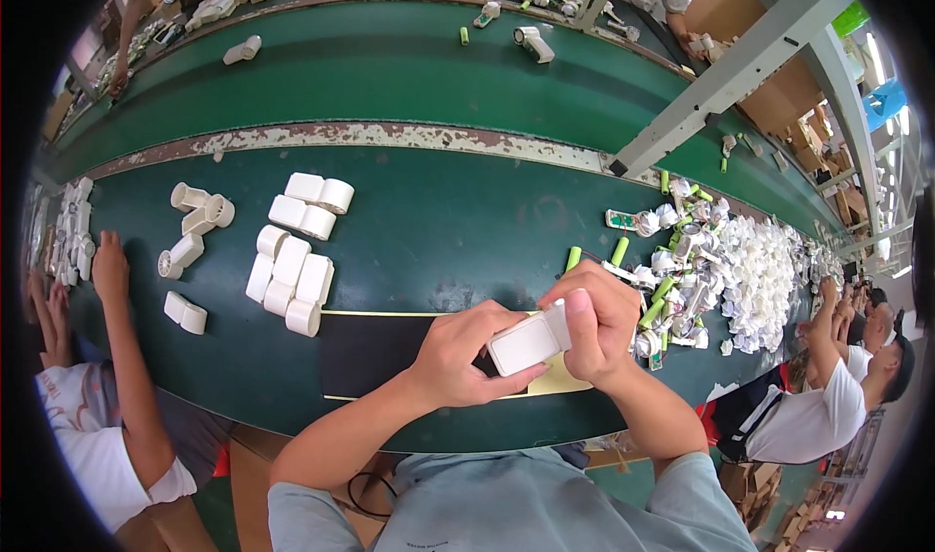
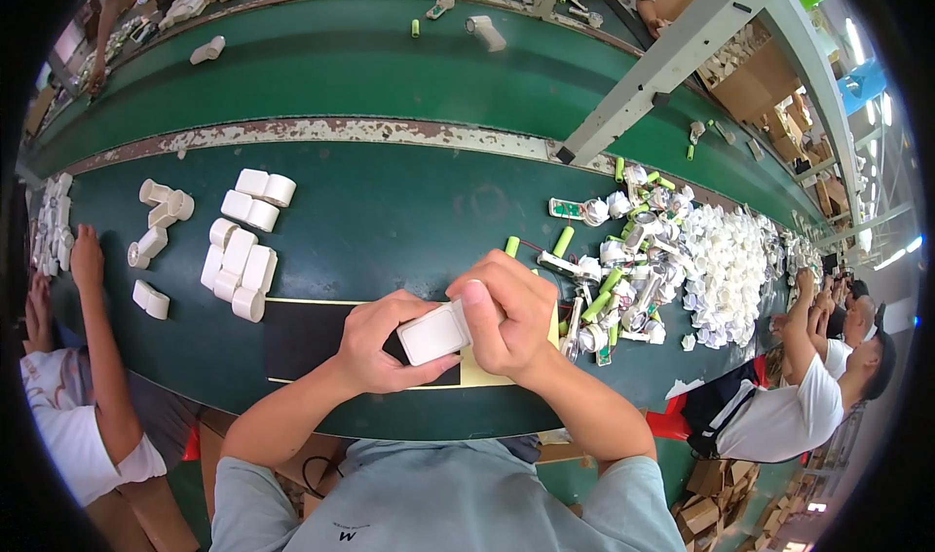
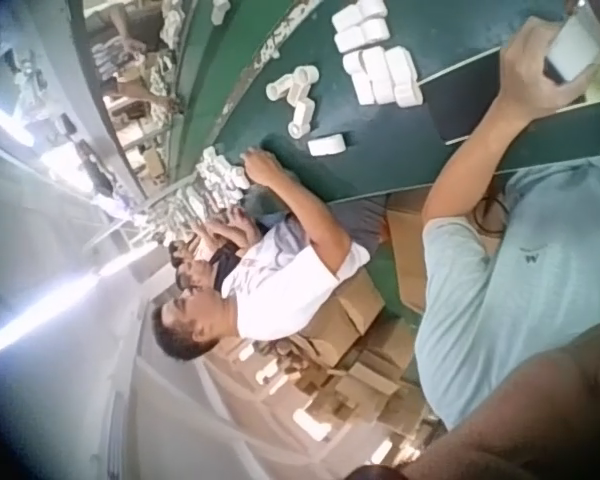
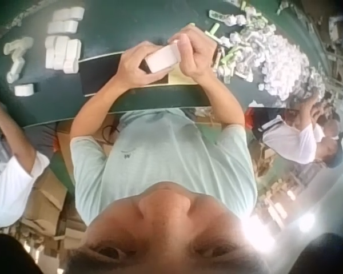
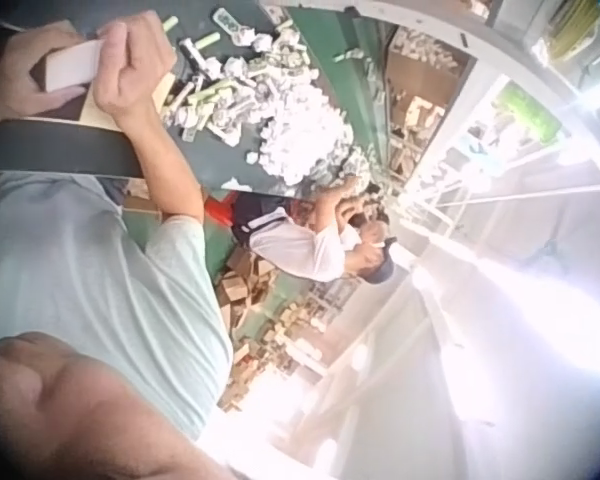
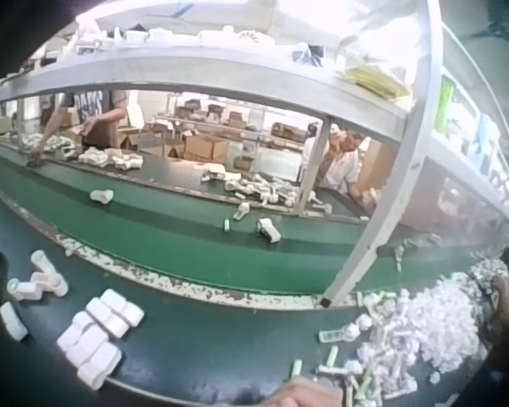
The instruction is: The person assembles handheld fans by hand on a production line, fitting internal components and fan blades into a plastic housing, then inserting a battery.
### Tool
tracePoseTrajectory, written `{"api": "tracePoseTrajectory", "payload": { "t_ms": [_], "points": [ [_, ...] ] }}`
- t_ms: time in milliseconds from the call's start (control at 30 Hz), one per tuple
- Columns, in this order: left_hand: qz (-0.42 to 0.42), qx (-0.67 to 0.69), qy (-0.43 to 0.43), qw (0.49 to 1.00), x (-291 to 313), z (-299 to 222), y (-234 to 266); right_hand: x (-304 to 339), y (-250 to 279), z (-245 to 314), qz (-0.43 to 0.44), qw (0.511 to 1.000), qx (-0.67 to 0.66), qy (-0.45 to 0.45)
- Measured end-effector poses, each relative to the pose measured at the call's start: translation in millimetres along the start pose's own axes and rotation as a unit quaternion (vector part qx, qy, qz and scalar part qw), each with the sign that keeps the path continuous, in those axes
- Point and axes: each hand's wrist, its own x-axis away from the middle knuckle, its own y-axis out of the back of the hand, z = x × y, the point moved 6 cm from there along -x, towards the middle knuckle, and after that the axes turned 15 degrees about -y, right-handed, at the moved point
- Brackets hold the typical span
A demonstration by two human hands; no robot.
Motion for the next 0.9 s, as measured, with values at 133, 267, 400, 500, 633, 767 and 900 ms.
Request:
{"api": "tracePoseTrajectory", "payload": {
  "t_ms": [133,267,400,500,633,767,900],
  "points": [
    [-0.022,0.010,0.116,0.993,-0.3,11.4,11.0,-20.5,-3.7,-4.5,0.117,0.992,0.014,-0.038],
    [-0.120,0.114,0.232,0.959,12.5,34.4,20.6,-45.6,-7.8,-17.0,0.231,0.965,-0.001,-0.122],
    [-0.069,-0.043,0.256,0.963,9.9,44.0,36.1,-84.6,-10.1,-72.0,0.283,0.932,0.003,-0.228],
    [-0.014,-0.248,0.176,0.953,-6.1,40.6,54.1,-133.6,16.0,-118.6,0.061,0.952,-0.088,-0.286],
    [0.052,-0.482,0.159,0.860,-12.7,53.2,88.7,-112.2,17.3,-112.4,0.072,0.933,-0.105,-0.337],
    [0.148,-0.637,0.249,0.715,7.0,77.1,137.7,-74.2,48.5,-77.8,0.132,0.965,0.153,-0.169],
    [0.201,-0.622,0.253,0.713,8.7,83.2,136.9,-60.4,107.1,-92.8,0.136,0.907,0.368,-0.153]
  ]
}}
